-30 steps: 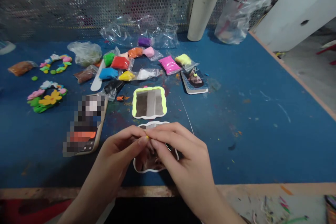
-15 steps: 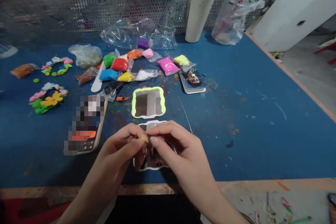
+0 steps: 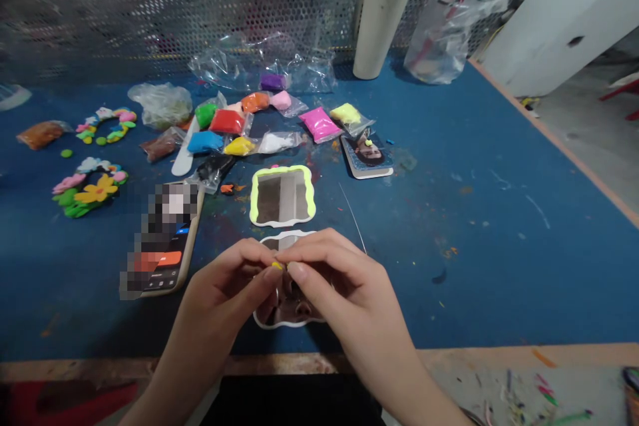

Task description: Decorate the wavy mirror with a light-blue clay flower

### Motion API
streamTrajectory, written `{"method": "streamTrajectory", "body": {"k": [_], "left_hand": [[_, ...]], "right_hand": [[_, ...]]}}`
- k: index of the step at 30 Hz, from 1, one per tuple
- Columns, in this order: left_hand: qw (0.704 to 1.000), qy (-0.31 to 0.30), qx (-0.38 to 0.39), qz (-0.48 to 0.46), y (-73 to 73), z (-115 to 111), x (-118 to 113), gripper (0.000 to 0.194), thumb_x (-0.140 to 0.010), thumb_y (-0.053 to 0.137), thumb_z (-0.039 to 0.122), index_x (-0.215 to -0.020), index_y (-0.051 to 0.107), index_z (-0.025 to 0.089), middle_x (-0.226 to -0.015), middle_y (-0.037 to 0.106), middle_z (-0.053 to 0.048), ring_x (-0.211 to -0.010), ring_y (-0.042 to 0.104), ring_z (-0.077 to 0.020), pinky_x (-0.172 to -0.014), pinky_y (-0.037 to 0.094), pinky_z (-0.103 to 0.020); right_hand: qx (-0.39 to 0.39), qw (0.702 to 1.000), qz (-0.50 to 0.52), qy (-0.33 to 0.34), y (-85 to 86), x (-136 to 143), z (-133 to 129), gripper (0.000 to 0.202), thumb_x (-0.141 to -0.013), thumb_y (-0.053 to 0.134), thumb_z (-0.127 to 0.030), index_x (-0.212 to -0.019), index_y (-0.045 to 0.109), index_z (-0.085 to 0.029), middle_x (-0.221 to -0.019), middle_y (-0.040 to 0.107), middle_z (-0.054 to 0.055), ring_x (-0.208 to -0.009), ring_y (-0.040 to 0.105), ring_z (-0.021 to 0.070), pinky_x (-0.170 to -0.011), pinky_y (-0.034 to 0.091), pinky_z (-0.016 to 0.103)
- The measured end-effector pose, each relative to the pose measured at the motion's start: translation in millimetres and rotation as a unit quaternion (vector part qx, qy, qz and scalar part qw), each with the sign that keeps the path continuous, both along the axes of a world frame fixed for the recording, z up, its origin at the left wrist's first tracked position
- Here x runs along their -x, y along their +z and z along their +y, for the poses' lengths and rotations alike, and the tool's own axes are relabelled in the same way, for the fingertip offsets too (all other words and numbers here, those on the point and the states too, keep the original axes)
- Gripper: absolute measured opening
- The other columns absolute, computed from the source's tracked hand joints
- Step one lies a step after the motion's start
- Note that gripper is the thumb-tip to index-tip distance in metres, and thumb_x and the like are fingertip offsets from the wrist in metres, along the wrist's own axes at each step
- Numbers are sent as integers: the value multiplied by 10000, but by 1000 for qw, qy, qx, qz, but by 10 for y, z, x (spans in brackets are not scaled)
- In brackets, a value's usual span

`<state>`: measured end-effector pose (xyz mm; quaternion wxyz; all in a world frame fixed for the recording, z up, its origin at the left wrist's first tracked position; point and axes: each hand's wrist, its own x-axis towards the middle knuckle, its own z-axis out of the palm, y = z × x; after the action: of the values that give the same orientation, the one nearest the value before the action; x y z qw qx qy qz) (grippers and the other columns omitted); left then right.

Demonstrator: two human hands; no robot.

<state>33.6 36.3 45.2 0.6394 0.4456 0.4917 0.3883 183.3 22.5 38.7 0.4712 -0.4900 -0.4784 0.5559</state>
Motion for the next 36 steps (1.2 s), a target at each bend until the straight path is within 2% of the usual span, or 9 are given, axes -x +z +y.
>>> {"method": "streamTrajectory", "body": {"k": [7, 10, 14, 18, 22, 26, 28, 32, 36], "left_hand": [[999, 22, -33, 37, -26, -6, 13, 120, -854, 615, 270, -777, 578, 186, -546, 543, 76, -467, 553, -52, -459, 444, -130], [997, 24, -45, 57, -32, -9, 15, 111, -856, 613, 271, -787, 583, 189, -576, 562, 69, -477, 559, -55, -458, 443, -134], [992, 32, -69, 100, -48, -22, 24, 90, -860, 610, 259, -795, 593, 198, -622, 585, 60, -504, 562, -58, -467, 442, -137], [990, 24, -87, 108, -63, -27, 26, 98, -872, 597, 263, -798, 586, 199, -672, 612, 45, -536, 573, -68, -493, 447, -152], [987, 21, -94, 127, -69, -27, 26, 95, -874, 593, 256, -799, 591, 199, -692, 606, 36, -561, 574, -79, -512, 447, -172], [984, 3, -124, 126, -74, -40, 34, 87, -878, 588, 239, -798, 594, 206, -714, 584, 44, -522, 534, -59, -487, 426, -169], [979, -3, -155, 135, -76, -49, 36, 81, -872, 592, 215, -791, 595, 212, -722, 572, 48, -532, 526, -59, -490, 422, -171], [966, -11, -195, 168, -85, -61, 31, 63, -869, 594, 188, -813, 609, 213, -751, 589, 34, -610, 556, -84, -537, 443, -192], [957, -14, -212, 195, -96, -65, 28, 67, -874, 597, 201, -808, 597, 210, -737, 587, 34, -598, 551, -82, -535, 442, -192]], "right_hand": [[-17, 1000, -5, 3, -21, 2, -48, 213, -880, 584, -256, -964, 745, -367, -1006, 620, 38, -917, 623, 172, -670, 583, 281], [-3, 1000, 18, 6, -54, 10, -53, 203, -878, 586, -261, -960, 747, -355, -1001, 612, 35, -856, 619, 154, -637, 574, 266], [35, 994, 104, 26, -114, 13, -39, 191, -874, 593, -261, -950, 751, -336, -971, 619, 24, -790, 605, 125, -589, 532, 222], [86, 984, 153, 14, -151, 4, 11, 156, -860, 606, -301, -871, 761, -294, -836, 625, 11, -732, 594, 113, -591, 501, 213], [68, 992, 100, -22, -152, -16, 43, 102, -823, 654, -301, -859, 750, -304, -930, 662, 9, -807, 625, 130, -687, 524, 242], [37, 999, 12, -20, -103, 16, 23, 113, -779, 703, -272, -876, 746, -307, -939, 645, 14, -716, 613, 117, -526, 510, 205], [27, 999, 6, -24, -71, 44, 6, 105, -767, 710, -240, -843, 745, -304, -872, 632, -6, -654, 593, 94, -490, 497, 183], [9, 999, -6, -53, -47, 65, -18, 55, -774, 702, -231, -754, 733, -272, -810, 609, -11, -673, 586, 99, -514, 497, 187], [65, 996, 49, -23, -81, 42, -16, 72, -813, 667, -267, -753, 694, -236, -774, 570, -23, -572, 505, 69, -487, 447, 189]]}}
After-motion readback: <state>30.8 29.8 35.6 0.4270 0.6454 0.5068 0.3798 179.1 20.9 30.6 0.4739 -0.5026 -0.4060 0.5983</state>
